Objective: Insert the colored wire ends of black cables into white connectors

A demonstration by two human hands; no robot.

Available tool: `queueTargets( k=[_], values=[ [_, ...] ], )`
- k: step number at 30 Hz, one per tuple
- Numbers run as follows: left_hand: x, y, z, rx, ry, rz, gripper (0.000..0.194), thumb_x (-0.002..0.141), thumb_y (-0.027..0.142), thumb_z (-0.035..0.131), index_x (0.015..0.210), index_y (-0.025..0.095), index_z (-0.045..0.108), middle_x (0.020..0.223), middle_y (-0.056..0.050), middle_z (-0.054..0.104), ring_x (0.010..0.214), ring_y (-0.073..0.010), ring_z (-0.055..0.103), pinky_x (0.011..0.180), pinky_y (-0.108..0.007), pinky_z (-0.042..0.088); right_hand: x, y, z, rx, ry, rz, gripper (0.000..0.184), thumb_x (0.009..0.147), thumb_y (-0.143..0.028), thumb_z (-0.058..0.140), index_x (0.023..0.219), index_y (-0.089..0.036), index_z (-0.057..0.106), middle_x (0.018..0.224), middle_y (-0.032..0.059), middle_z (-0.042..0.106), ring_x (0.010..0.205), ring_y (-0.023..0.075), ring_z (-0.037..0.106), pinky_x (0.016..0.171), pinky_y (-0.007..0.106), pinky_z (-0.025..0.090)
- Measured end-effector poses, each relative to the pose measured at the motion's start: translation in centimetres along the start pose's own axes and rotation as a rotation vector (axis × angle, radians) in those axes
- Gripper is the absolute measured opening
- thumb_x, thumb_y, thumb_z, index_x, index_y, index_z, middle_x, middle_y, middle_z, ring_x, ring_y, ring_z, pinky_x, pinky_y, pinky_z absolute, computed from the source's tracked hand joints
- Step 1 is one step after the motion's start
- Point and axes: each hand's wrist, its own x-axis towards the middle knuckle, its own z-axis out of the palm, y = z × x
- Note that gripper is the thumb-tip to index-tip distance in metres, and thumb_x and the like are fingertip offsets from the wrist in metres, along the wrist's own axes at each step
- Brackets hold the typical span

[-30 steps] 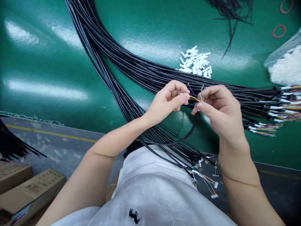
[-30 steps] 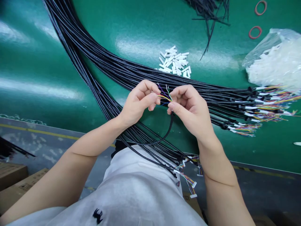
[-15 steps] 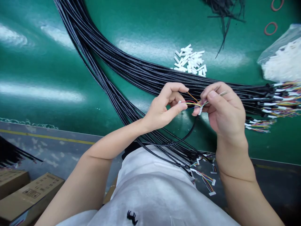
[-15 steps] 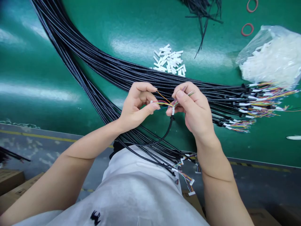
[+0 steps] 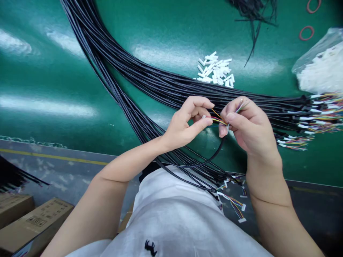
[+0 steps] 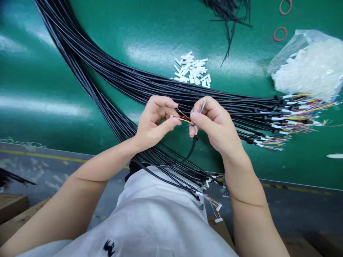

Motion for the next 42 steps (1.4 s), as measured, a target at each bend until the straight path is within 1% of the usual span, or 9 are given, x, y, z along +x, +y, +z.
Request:
queueTargets(
  k=[6, 11, 14, 19, 24, 28, 32, 37, 42],
  values=[
    [0.2, -0.2, 0.0, -0.053, 0.002, 0.029, 0.034, 0.095, 0.047, 0.074, 0.116, 0.025, 0.057, 0.081, 0.006, 0.07, 0.065, -0.0051, 0.066, 0.059, -0.021, 0.051, -0.1, -0.2, -0.5, 0.001, -0.026, -0.008, 0.028, 0.081, -0.033, 0.092, 0.085, -0.024, 0.066, 0.081, -0.0057, 0.061, 0.058, 0.0096, 0.067, 0.056, 0.026, 0.056],
    [0.3, 0.8, -0.2, -0.173, -0.048, -0.085, 0.045, 0.091, 0.055, 0.077, 0.117, 0.025, 0.057, 0.083, 0.003, 0.073, 0.074, -0.0096, 0.074, 0.059, -0.021, 0.053, -0.1, 0.3, -0.9, 0.043, -0.054, -0.042, 0.018, 0.084, -0.019, 0.088, 0.088, -0.025, 0.072, 0.087, -0.0055, 0.064, 0.063, 0.0088, 0.072, 0.062, 0.023, 0.061],
    [0.6, 1.0, -0.5, -0.285, -0.054, -0.189, 0.049, 0.095, 0.065, 0.066, 0.12, 0.024, 0.057, 0.08, 0.002, 0.073, 0.066, -0.0102, 0.072, 0.056, -0.022, 0.053, -0.2, 0.3, -1.0, 0.061, -0.069, -0.072, 0.016, 0.085, -0.017, 0.086, 0.09, -0.024, 0.072, 0.087, -0.0048, 0.064, 0.065, 0.0091, 0.072, 0.063, 0.023, 0.062],
    [0.9, 0.6, -0.6, -0.3, -0.108, -0.273, 0.043, 0.091, 0.056, 0.076, 0.116, 0.022, 0.063, 0.08, 0.002, 0.072, 0.062, -0.0066, 0.066, 0.055, -0.02, 0.052, -0.1, 0.5, -1.0, 0.035, -0.087, -0.1, 0.016, 0.086, -0.02, 0.086, 0.09, -0.024, 0.071, 0.087, -0.0046, 0.065, 0.064, 0.0087, 0.071, 0.061, 0.023, 0.062],
    [1.0, 0.9, -0.5, -0.292, -0.134, -0.297, 0.04, 0.086, 0.056, 0.081, 0.098, 0.02, 0.066, 0.082, 0.002, 0.071, 0.062, -0.005, 0.063, 0.058, -0.021, 0.054, 0.2, 1.0, -0.8, -0.04, -0.091, -0.066, 0.024, 0.082, -0.036, 0.091, 0.085, -0.027, 0.069, 0.082, -0.0044, 0.066, 0.061, 0.0091, 0.068, 0.058, 0.023, 0.057],
    [1.1, 1.2, -0.4, -0.311, -0.168, -0.344, 0.04, 0.089, 0.056, 0.078, 0.094, 0.018, 0.067, 0.078, 0.001, 0.071, 0.062, -0.0056, 0.064, 0.059, -0.021, 0.054, 0.3, 1.0, -0.3, 0.051, -0.081, -0.063, 0.021, 0.081, -0.029, 0.091, 0.085, -0.027, 0.071, 0.083, -0.0044, 0.067, 0.065, 0.0094, 0.071, 0.056, 0.019, 0.058],
    [1.1, 1.1, -0.1, -0.244, -0.119, -0.38, 0.046, 0.087, 0.061, 0.078, 0.092, 0.017, 0.066, 0.076, 0.001, 0.071, 0.06, -0.0056, 0.063, 0.056, -0.02, 0.051, 0.3, 0.7, 0.2, 0.158, -0.012, -0.019, 0.02, 0.082, -0.026, 0.089, 0.085, -0.025, 0.069, 0.083, -0.0058, 0.065, 0.06, 0.0077, 0.07, 0.053, 0.018, 0.06],
    [0.8, 1.3, 0.1, -0.146, -0.058, -0.34, 0.049, 0.088, 0.063, 0.075, 0.084, 0.016, 0.062, 0.068, 0.003, 0.069, 0.051, -0.0032, 0.058, 0.05, -0.017, 0.045, 0.5, 0.8, 0.4, 0.175, 0.141, -0.026, 0.028, 0.078, -0.03, 0.094, 0.086, -0.028, 0.067, 0.082, -0.007, 0.059, 0.059, 0.0068, 0.067, 0.054, 0.018, 0.061],
    [0.2, 1.2, 0.1, -0.069, -0.025, -0.231, 0.042, 0.092, 0.057, 0.073, 0.086, 0.016, 0.065, 0.07, 0.002, 0.072, 0.054, -0.0037, 0.061, 0.052, -0.016, 0.047, 0.5, 1.1, 0.1, 0.1, 0.103, -0.094, 0.023, 0.083, -0.034, 0.091, 0.088, -0.029, 0.069, 0.085, -0.0048, 0.058, 0.057, 0.0078, 0.063, 0.051, 0.022, 0.059]
  ],
)
